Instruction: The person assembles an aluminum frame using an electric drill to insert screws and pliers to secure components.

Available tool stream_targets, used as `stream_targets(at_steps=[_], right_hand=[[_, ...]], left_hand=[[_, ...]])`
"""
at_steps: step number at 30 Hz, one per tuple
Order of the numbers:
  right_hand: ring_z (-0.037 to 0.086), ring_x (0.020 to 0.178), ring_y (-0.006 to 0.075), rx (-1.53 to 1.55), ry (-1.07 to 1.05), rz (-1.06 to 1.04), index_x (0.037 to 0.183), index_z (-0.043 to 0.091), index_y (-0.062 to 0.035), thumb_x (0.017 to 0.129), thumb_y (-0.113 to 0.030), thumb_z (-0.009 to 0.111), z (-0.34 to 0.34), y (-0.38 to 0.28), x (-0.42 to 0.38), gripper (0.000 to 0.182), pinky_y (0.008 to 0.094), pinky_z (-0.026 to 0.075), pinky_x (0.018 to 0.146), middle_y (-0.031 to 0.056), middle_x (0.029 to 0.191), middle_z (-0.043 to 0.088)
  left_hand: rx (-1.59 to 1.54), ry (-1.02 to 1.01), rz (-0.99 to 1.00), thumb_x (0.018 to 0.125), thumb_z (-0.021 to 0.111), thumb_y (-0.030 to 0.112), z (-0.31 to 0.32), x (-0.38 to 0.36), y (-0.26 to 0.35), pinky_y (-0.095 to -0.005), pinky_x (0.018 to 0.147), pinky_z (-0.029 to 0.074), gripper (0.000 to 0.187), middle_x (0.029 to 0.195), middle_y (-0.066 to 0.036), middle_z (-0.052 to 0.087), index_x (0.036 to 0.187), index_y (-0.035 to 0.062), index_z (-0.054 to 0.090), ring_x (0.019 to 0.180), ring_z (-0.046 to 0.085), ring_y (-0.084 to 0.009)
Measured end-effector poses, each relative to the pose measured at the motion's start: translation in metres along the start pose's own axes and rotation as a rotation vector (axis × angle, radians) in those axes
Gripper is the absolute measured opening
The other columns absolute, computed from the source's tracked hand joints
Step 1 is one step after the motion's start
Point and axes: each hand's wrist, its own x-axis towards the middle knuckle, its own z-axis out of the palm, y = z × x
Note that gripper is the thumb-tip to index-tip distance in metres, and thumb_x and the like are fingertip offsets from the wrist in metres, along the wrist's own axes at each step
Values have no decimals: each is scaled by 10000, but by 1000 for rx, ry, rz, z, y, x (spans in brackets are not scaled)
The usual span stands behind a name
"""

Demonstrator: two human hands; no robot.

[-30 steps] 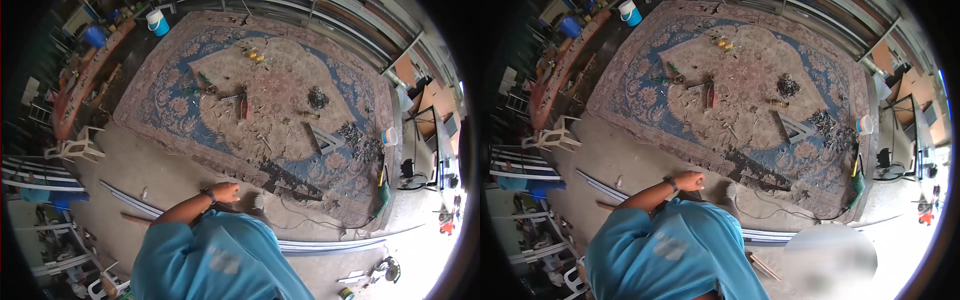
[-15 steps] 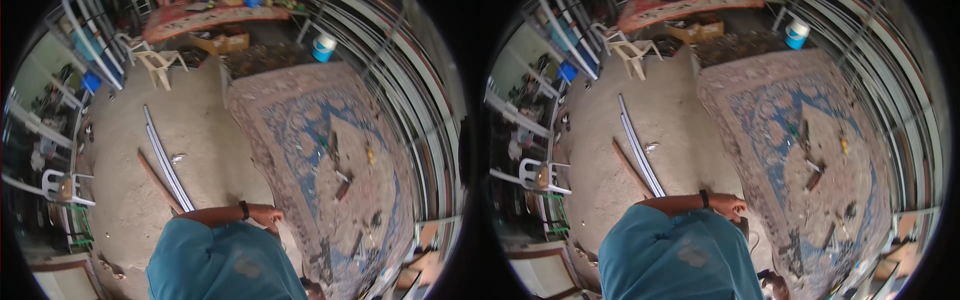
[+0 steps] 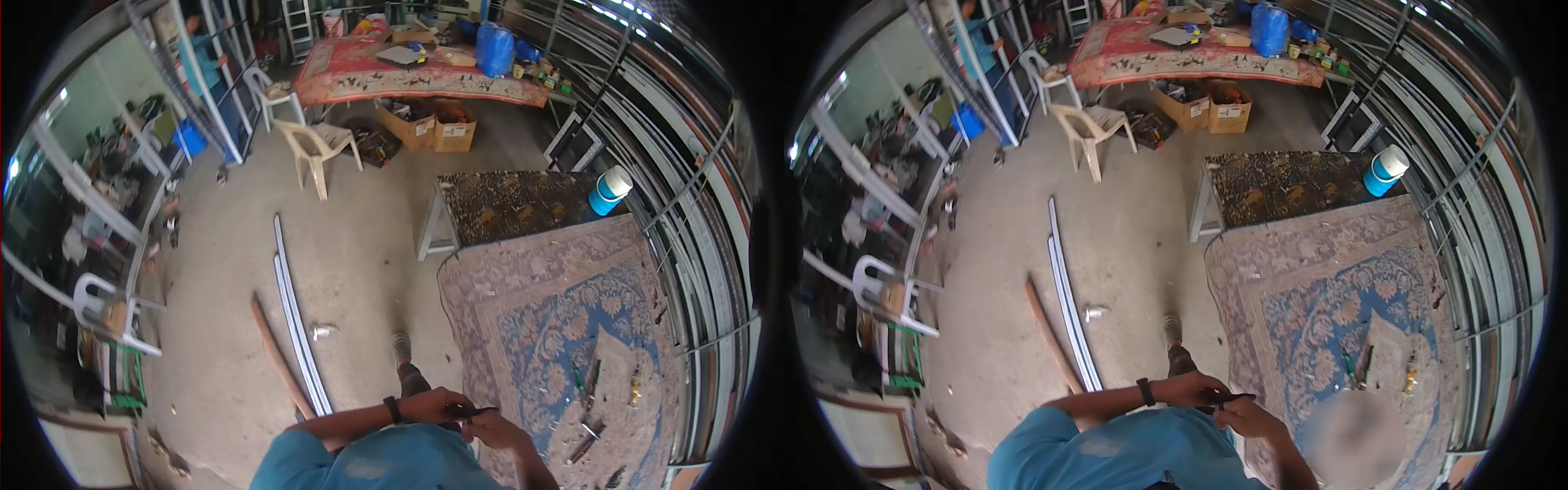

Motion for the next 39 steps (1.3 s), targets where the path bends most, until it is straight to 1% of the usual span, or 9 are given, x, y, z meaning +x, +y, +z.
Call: stream_targets(at_steps=[5,8,14,16,24,29,32,36,39], right_hand=[[724,1004,239,48,24,130,1183,719,-60,1089,-310,526,-109,-42,148,329,375,547,899,143,1052,755],[715,1016,416,-356,337,157,1235,645,-9,1039,-584,519,-164,-114,226,621,464,552,878,248,1029,742],[570,1319,399,32,255,-84,1556,254,21,1005,-479,667,-250,-181,428,851,461,497,1059,329,1476,491],[534,1362,370,150,319,-68,1593,151,13,993,-437,707,-272,-202,504,935,457,481,1088,322,1532,425],[654,959,153,465,537,-36,1225,657,2,1002,-305,721,-409,-265,697,385,309,547,849,98,1046,704],[682,881,177,284,960,30,1139,692,-26,965,-309,744,-508,-296,726,336,343,544,784,134,956,728],[679,857,176,244,1117,70,1118,687,-8,961,-289,740,-582,-302,751,327,344,544,779,120,925,720],[665,839,155,509,1027,32,1120,688,-4,957,-279,747,-701,-313,815,325,324,541,793,106,903,707],[664,861,151,478,1097,-128,1113,694,-7,952,-265,753,-807,-330,867,309,319,549,751,102,919,705]], left_hand=[[197,248,-139,1002,664,203,-175,21,-42,-410,917,559,333,1108,-185,758,1289,33,672,999,740,-303],[221,448,-366,997,684,203,-266,-5,-29,-389,835,572,315,1005,-156,765,1268,42,682,887,738,-254],[-192,1032,-311,996,705,177,-464,-12,3,-304,724,591,275,947,-62,767,1198,-8,680,872,739,-140],[-241,1021,-250,994,705,155,-525,-2,-4,-300,738,599,274,973,-72,765,1215,-4,677,881,741,-145],[-293,553,-368,920,807,201,-777,72,0,-329,852,575,475,1100,-95,749,1309,-13,640,999,699,-173],[106,526,-515,846,878,334,-940,172,14,-364,1028,525,815,1394,-168,617,1469,-7,481,1169,669,-243],[406,454,-237,816,886,425,-1035,248,5,-421,1052,515,932,1347,-229,618,1501,-12,429,1265,625,-312],[212,-23,-181,822,892,373,-1135,370,-16,-424,1083,484,866,1382,-169,611,1478,0,466,1283,598,-274],[-153,42,-397,840,881,335,-1196,458,-20,-377,1040,499,785,1320,-113,645,1457,25,508,1242,610,-225]])
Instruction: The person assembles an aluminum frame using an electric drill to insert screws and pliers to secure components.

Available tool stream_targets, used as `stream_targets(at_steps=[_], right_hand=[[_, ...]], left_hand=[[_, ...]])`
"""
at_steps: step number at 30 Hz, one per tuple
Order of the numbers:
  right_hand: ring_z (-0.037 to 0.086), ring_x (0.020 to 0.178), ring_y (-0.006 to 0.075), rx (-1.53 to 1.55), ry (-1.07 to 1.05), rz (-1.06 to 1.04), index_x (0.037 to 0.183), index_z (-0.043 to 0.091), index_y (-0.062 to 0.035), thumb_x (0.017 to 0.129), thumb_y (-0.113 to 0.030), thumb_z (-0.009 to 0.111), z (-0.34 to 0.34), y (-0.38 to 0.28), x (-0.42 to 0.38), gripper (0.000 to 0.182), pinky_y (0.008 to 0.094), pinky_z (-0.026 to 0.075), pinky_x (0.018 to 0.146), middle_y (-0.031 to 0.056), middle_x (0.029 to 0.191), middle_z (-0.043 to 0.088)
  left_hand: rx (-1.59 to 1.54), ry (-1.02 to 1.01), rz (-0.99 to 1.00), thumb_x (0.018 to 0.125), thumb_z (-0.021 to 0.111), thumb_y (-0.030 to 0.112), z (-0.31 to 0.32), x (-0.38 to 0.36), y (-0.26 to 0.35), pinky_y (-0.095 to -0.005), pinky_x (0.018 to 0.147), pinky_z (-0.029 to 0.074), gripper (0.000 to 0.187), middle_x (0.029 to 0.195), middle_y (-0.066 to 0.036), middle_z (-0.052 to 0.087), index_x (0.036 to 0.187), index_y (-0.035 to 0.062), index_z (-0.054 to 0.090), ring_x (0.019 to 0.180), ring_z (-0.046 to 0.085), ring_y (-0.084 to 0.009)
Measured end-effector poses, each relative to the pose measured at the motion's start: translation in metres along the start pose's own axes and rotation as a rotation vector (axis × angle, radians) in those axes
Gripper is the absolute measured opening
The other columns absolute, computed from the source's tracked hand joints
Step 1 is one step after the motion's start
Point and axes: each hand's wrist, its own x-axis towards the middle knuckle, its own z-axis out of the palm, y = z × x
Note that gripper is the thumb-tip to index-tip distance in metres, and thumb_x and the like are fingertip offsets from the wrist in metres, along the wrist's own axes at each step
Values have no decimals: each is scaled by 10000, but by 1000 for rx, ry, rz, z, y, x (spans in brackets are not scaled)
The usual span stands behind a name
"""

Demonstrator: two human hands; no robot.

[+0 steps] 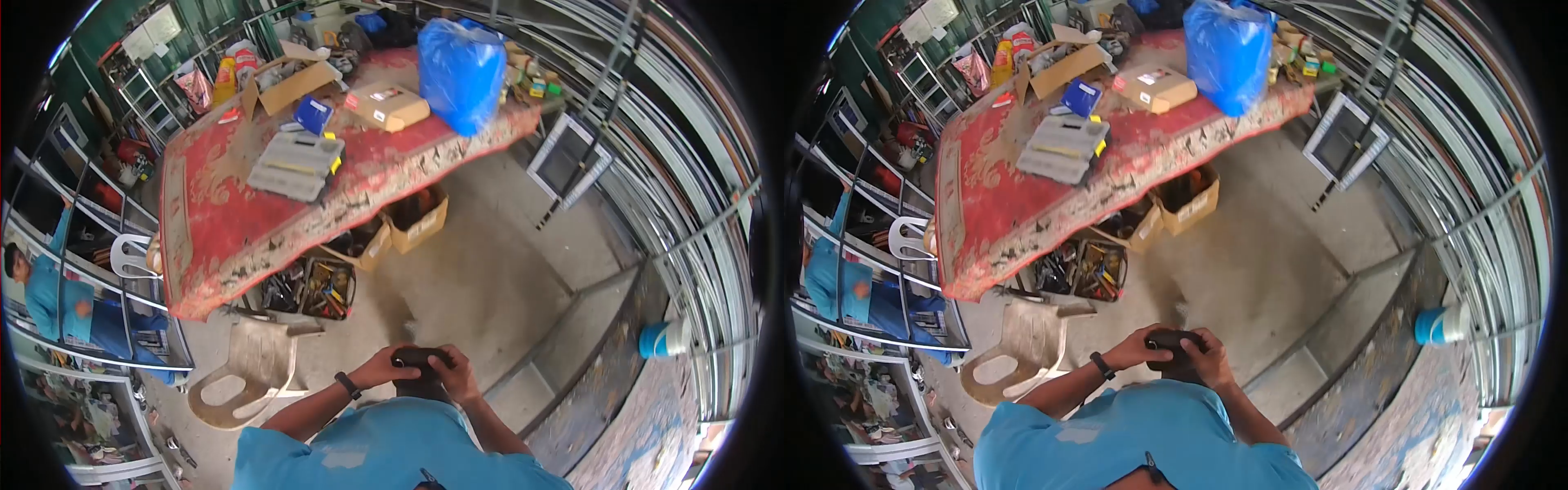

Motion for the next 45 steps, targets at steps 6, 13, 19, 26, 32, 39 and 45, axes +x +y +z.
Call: stream_targets(at_steps=[6,13,19,26,32,39,45], right_hand=[[674,956,210,-265,-155,-173,1111,704,-37,933,-230,778,-7,-113,213,272,339,563,834,87,1031,687],[628,1152,211,-319,-200,-395,1373,558,-54,945,-172,772,-8,-233,464,492,367,555,929,86,1283,611],[649,1092,232,-312,-186,-505,1329,571,-4,970,-246,757,24,-337,657,471,381,554,924,134,1232,648],[643,923,139,51,52,-529,1316,577,-3,963,-345,762,111,-398,962,525,305,553,784,96,1154,660],[694,1004,302,-175,280,-428,1204,637,26,873,-354,808,204,-383,1211,532,404,540,906,165,1099,717],[634,1209,371,-639,205,-725,1214,699,-25,850,-319,751,238,-398,1392,471,477,496,1029,235,1219,693],[594,1283,382,-587,-15,-1013,1397,535,82,914,-437,774,280,-387,1605,748,445,447,1097,282,1385,605]], left_hand=[[-548,238,30,880,844,154,-100,114,91,-335,944,545,521,1179,-55,718,1334,27,622,1044,677,-154],[-797,386,247,942,744,98,-263,256,152,-403,1003,567,417,1237,-104,731,1338,9,648,1082,721,-220],[-837,745,270,902,830,220,-399,388,229,-327,884,604,469,1103,-83,731,1263,-9,635,922,732,-178],[-832,958,438,937,794,213,-526,537,270,-316,842,604,382,1146,-95,730,1231,9,659,953,723,-171],[-375,1165,247,861,849,430,-571,581,283,-343,912,544,651,1083,-140,733,1217,-77,650,988,685,-202],[-90,1211,65,887,827,409,-570,588,281,-376,785,568,483,936,-154,757,1075,-18,699,882,714,-199],[-156,1180,-30,905,831,352,-583,589,268,-340,717,537,374,810,-102,672,1015,42,652,775,659,-154]])
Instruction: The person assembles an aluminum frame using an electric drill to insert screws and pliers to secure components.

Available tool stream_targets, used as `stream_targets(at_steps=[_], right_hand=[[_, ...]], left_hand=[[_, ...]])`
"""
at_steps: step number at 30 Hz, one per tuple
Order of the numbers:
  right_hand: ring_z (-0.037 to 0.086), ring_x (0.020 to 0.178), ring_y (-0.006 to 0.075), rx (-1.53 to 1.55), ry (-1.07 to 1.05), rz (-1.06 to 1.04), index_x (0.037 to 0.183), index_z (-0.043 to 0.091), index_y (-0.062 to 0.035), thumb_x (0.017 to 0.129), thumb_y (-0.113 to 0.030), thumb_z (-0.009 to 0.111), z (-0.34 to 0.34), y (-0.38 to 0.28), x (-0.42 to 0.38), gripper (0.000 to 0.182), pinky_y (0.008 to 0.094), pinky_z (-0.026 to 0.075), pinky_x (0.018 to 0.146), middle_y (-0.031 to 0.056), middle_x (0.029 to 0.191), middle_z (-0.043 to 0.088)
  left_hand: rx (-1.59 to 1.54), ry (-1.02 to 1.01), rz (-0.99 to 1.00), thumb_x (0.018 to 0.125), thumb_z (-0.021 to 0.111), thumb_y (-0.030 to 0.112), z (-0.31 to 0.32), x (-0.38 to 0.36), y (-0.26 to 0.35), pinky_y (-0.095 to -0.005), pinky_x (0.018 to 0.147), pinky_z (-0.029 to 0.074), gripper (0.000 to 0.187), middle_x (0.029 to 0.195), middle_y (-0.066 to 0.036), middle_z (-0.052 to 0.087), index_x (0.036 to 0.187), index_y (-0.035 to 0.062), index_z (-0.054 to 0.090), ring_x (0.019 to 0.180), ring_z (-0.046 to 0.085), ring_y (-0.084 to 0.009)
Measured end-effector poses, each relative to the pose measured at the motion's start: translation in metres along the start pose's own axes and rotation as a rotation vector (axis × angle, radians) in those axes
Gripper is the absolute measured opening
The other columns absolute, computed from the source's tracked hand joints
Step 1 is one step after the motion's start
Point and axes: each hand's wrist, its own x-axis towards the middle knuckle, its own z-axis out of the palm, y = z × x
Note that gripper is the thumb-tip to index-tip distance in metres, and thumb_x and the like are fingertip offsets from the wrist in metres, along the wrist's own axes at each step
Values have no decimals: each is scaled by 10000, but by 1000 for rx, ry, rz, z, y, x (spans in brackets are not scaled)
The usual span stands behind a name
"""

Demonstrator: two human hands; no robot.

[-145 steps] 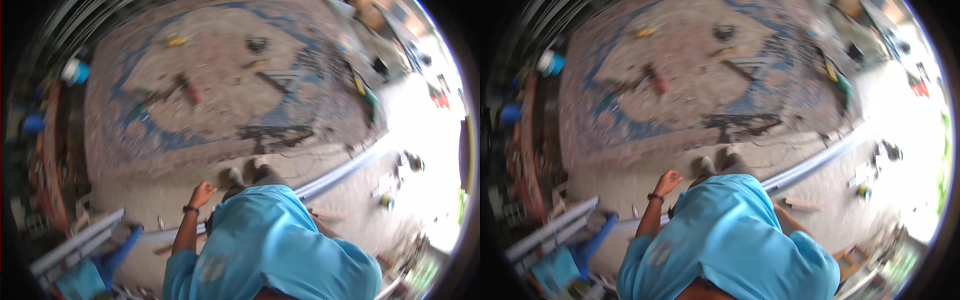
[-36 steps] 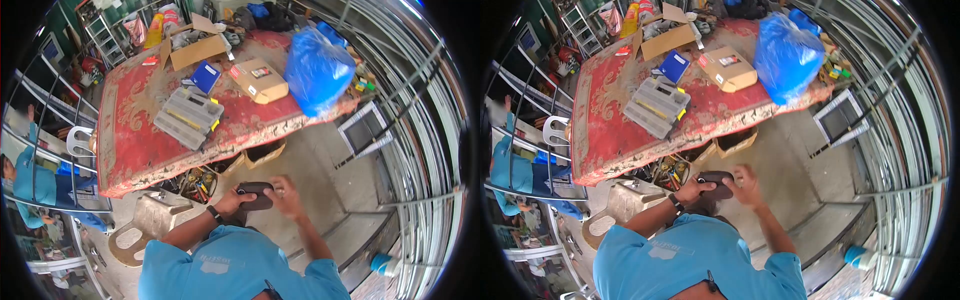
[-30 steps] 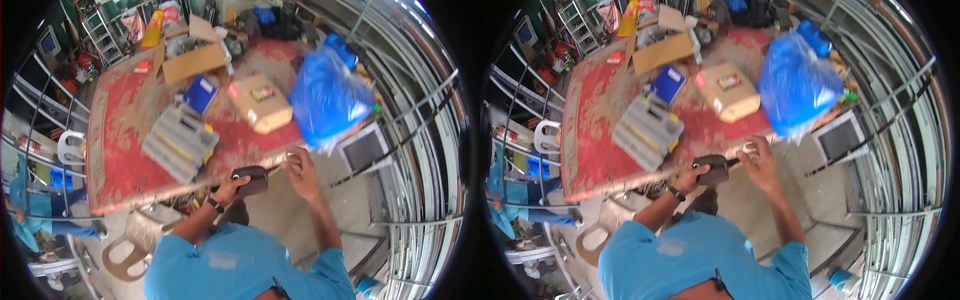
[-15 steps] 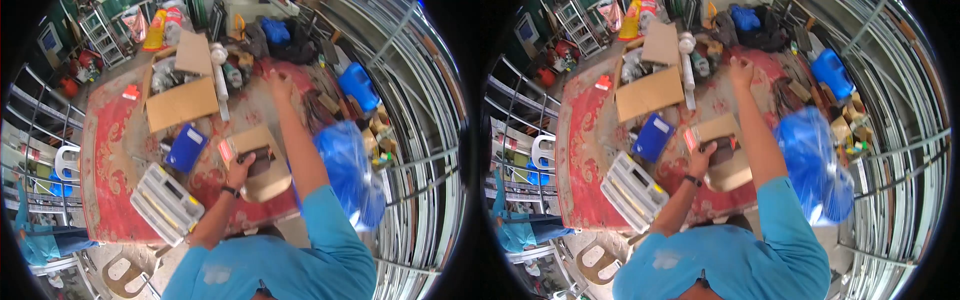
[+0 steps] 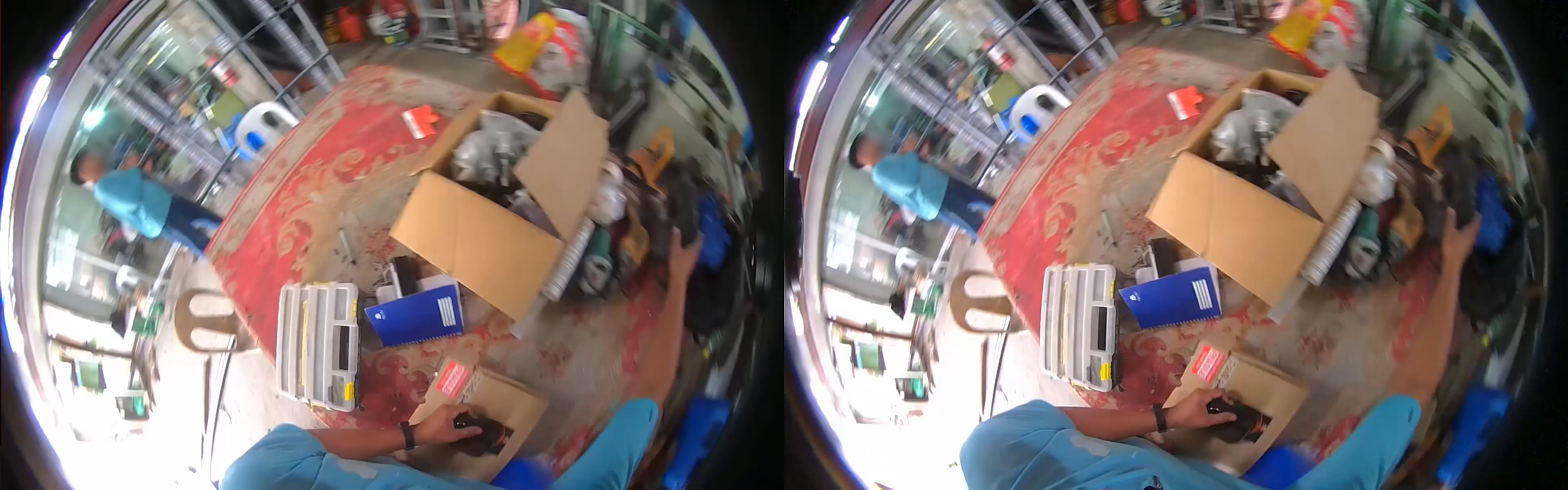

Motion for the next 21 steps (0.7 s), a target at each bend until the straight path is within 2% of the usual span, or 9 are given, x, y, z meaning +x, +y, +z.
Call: stream_targets(at_steps=[1,3,6,9,10,13,17,19,21], right_hand=[[545,1348,400,-300,177,-57,1431,499,96,919,-483,769,42,69,17,819,462,423,1121,299,1453,547],[542,1353,430,-240,139,-46,1421,506,98,933,-578,708,61,84,21,858,477,429,1111,309,1426,569],[562,1320,445,-471,27,219,1408,529,68,953,-625,633,66,75,5,835,475,452,1074,300,1384,604],[589,1272,444,-552,-45,233,1392,561,15,968,-635,575,53,54,0,775,481,475,1027,273,1348,635],[616,1238,434,-508,-36,230,1381,582,-29,971,-540,613,46,50,0,655,486,486,1004,246,1327,657],[622,1223,430,-485,-1,223,1326,614,-61,942,-529,651,5,52,-4,606,488,489,1004,213,1303,675],[700,1069,390,-441,307,212,1167,702,-20,890,-462,746,-43,26,-56,524,475,534,946,199,1164,722],[696,1018,413,-425,369,129,1114,717,-10,847,-361,763,-85,-29,-96,443,490,542,905,206,1077,728],[691,1021,407,-457,370,307,1120,702,18,831,-256,727,-130,-99,-142,399,477,524,931,232,1082,716]], left_hand=[[-66,4,33,908,827,355,-2,9,-4,-339,727,536,373,824,-99,674,1018,45,651,792,665,-150],[-97,-19,-28,907,828,349,5,21,-23,-334,722,529,367,832,-93,673,1021,47,652,795,659,-146],[-153,-65,-127,909,826,337,-3,21,-2,-327,724,525,355,839,-83,673,1031,51,654,793,654,-145],[-179,-68,-141,914,821,332,-6,18,8,-316,731,519,349,852,-74,675,1050,57,654,791,652,-148],[-206,-81,-161,915,820,334,-8,17,10,-314,731,517,351,850,-68,672,1054,58,654,792,650,-145],[-261,-113,-194,915,822,339,-7,10,10,-315,752,511,349,885,-50,671,1056,66,658,841,645,-129],[-248,-218,-171,903,842,291,-15,-1,-3,-307,831,507,330,996,-18,672,1067,77,653,965,632,-106],[-335,-332,-132,882,859,221,-35,-3,-4,-308,915,508,312,1121,-16,688,1066,89,644,1052,631,-123],[-514,-332,-38,869,848,124,-46,-9,-2,-323,956,518,302,1173,-37,703,1077,94,632,1071,643,-148]])
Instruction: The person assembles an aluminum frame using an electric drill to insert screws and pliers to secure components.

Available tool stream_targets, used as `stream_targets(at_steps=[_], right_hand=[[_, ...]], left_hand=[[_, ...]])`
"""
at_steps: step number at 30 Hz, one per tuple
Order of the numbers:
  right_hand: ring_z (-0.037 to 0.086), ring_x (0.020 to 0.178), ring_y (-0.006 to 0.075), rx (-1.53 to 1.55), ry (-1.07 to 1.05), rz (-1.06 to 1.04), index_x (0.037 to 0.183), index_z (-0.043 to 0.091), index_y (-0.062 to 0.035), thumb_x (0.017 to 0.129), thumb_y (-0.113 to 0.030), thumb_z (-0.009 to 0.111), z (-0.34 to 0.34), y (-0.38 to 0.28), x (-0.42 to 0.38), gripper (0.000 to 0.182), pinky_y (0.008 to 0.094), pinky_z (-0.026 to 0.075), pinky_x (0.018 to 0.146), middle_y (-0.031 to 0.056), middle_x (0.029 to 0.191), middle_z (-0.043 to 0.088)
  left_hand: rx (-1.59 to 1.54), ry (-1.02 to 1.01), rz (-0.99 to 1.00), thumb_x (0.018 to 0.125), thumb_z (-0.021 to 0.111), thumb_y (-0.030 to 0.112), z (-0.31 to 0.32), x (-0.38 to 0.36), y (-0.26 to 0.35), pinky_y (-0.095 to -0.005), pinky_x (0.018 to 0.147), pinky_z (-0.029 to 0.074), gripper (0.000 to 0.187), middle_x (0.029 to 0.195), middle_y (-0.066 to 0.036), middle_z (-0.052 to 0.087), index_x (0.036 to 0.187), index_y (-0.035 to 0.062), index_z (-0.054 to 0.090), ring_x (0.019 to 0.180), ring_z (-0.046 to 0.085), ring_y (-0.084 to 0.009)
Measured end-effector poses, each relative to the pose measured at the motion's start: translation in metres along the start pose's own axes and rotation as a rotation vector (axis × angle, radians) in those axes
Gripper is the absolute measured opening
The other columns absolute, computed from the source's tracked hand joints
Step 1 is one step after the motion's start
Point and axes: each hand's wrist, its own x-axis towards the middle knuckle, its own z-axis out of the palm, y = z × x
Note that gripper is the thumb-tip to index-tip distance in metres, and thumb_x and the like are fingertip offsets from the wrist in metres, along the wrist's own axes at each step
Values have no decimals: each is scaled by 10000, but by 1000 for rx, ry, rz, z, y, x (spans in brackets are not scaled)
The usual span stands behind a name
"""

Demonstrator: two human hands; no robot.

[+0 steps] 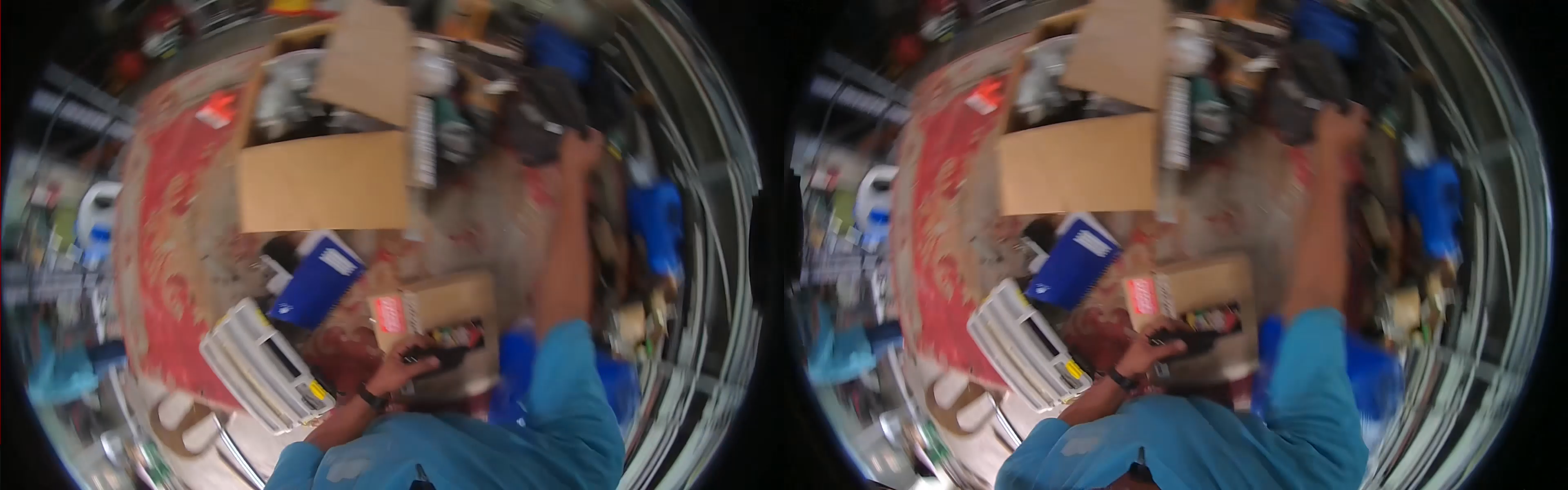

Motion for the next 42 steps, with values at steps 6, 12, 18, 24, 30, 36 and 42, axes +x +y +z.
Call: stream_targets(at_steps=[6,12,18,24,30,36,42], right_hand=[[668,1064,394,328,-57,441,1107,595,38,788,-81,678,-137,-13,-144,350,444,500,958,243,1110,672],[670,970,393,284,-113,410,1177,527,54,799,-125,803,-217,-5,-220,500,437,509,910,231,1047,653],[576,1217,429,109,-223,239,1290,512,30,759,-251,884,-230,-37,-189,707,502,465,1022,257,1278,594],[610,1216,423,9,-388,318,1319,521,-11,779,-168,819,-203,-24,-174,637,520,497,998,238,1299,627],[654,1099,440,50,-297,353,1226,574,-42,809,-112,744,-204,-38,-181,456,532,511,920,208,1183,675],[646,1067,443,123,-236,294,1198,590,-27,806,-119,749,-199,-42,-188,433,520,496,903,216,1123,666],[641,1050,439,314,-162,325,1152,612,4,811,-102,763,-193,-40,-196,388,490,495,916,230,1102,660]], left_hand=[[292,-35,171,870,834,148,2,24,95,-311,875,533,321,1058,-31,693,1104,75,626,958,648,-132],[480,-88,314,881,809,219,21,114,133,-311,849,537,345,1049,-106,744,1149,51,671,968,699,-167],[1237,-318,570,825,785,327,90,196,142,-467,923,546,546,1126,-216,735,1322,131,669,1047,703,-392],[1538,-429,574,802,774,354,109,275,114,-471,930,564,560,1134,-204,743,1307,128,685,1078,701,-396],[834,-258,467,843,794,250,96,304,167,-351,843,554,401,1041,-130,757,1147,-3,729,936,710,-223],[1042,-186,325,772,675,203,118,348,154,-419,940,555,432,1061,-272,738,1140,-15,736,1058,709,-401],[1124,276,421,748,694,206,169,324,117,-511,909,556,409,1058,-298,722,1098,-7,696,1059,688,-455]])
